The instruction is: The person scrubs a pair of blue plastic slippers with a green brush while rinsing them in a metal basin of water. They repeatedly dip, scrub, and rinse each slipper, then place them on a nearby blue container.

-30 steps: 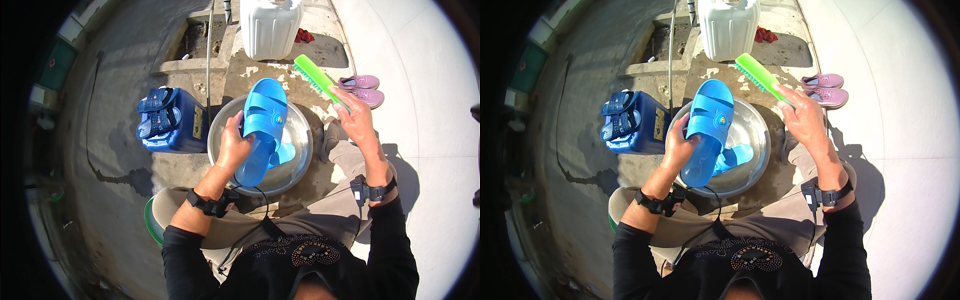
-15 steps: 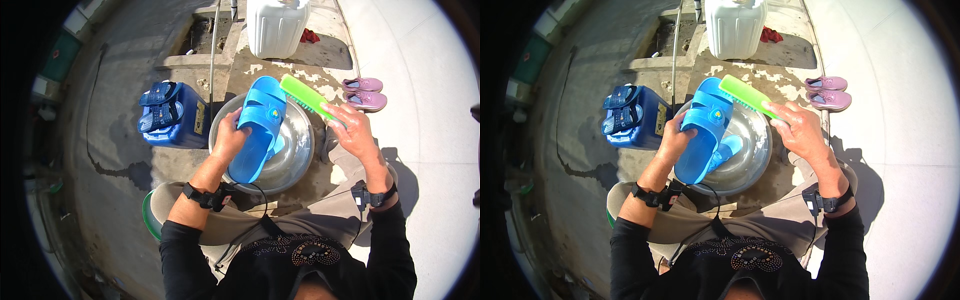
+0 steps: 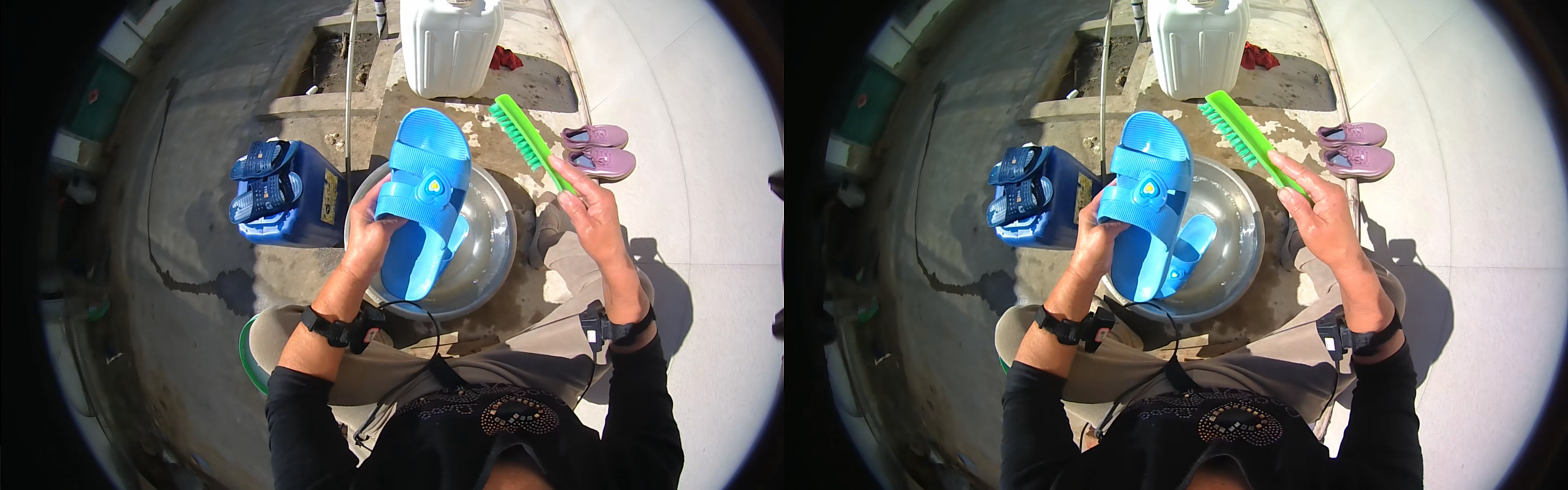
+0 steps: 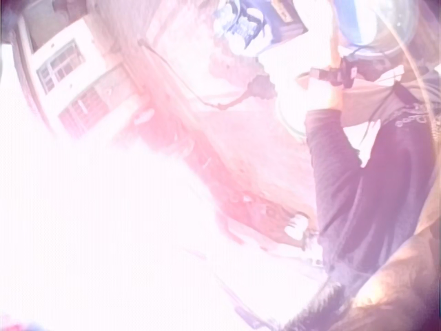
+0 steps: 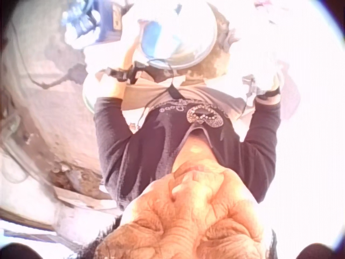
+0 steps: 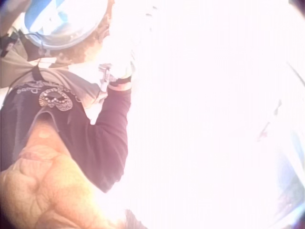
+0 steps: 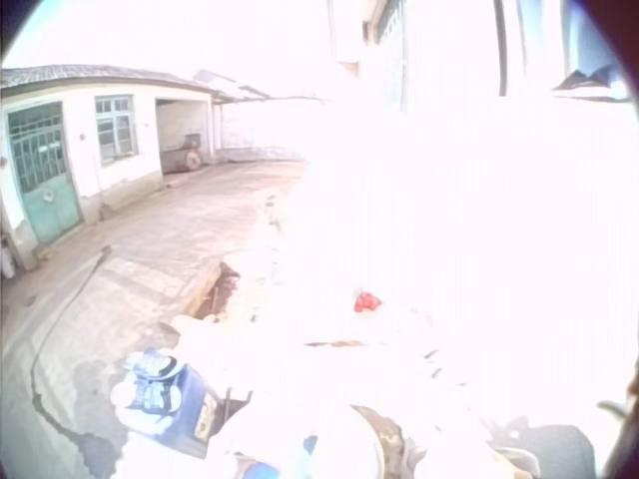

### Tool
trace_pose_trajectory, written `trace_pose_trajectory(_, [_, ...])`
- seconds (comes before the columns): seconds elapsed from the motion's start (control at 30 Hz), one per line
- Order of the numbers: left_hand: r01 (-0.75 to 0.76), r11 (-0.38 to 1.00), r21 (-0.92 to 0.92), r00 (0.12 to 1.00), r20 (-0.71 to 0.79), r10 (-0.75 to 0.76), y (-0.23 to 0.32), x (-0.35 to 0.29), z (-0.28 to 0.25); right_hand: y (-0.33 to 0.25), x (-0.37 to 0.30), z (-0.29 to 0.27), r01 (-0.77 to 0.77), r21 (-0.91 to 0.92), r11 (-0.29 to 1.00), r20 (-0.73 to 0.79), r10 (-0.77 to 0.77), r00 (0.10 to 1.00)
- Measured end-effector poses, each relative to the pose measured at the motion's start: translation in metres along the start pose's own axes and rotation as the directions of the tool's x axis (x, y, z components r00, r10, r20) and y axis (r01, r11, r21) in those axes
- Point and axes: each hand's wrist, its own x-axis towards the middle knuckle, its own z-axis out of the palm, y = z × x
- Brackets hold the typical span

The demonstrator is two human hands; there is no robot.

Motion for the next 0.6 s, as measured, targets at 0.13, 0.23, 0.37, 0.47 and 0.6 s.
trace_pose_trajectory(0.13, [0.011,1.0,0.008,0.992,0.124,-0.012,-0.002,-0.002,0.012,-0.01,0.006,0.018,-0.169,0.403,0.9,0.023,0.174,0.984])
trace_pose_trajectory(0.23, [-0.032,0.985,0.171,0.975,0.221,-0.007,-0.011,-0.001,0.023,-0.016,0.009,0.038,-0.081,0.299,0.951,-0.06,0.103,0.993])
trace_pose_trajectory(0.37, [-0.132,0.927,0.351,0.969,0.244,0.045,-0.019,0.007,0.032,-0.011,0.007,0.061,-0.29,0.014,0.957,0.156,0.284,0.946])
trace_pose_trajectory(0.47, [-0.295,0.676,0.675,0.94,0.079,0.332,-0.013,0.007,0.032,0.004,0.012,0.065,-0.331,0.048,0.942,0.07,0.327,0.942])
trace_pose_trajectory(0.6, [-0.221,0.84,0.496,0.961,-0.039,0.275,0.001,-0.014,0.031,0.016,0.022,0.062,-0.231,-0.019,0.973,-0.099,0.228,0.969])
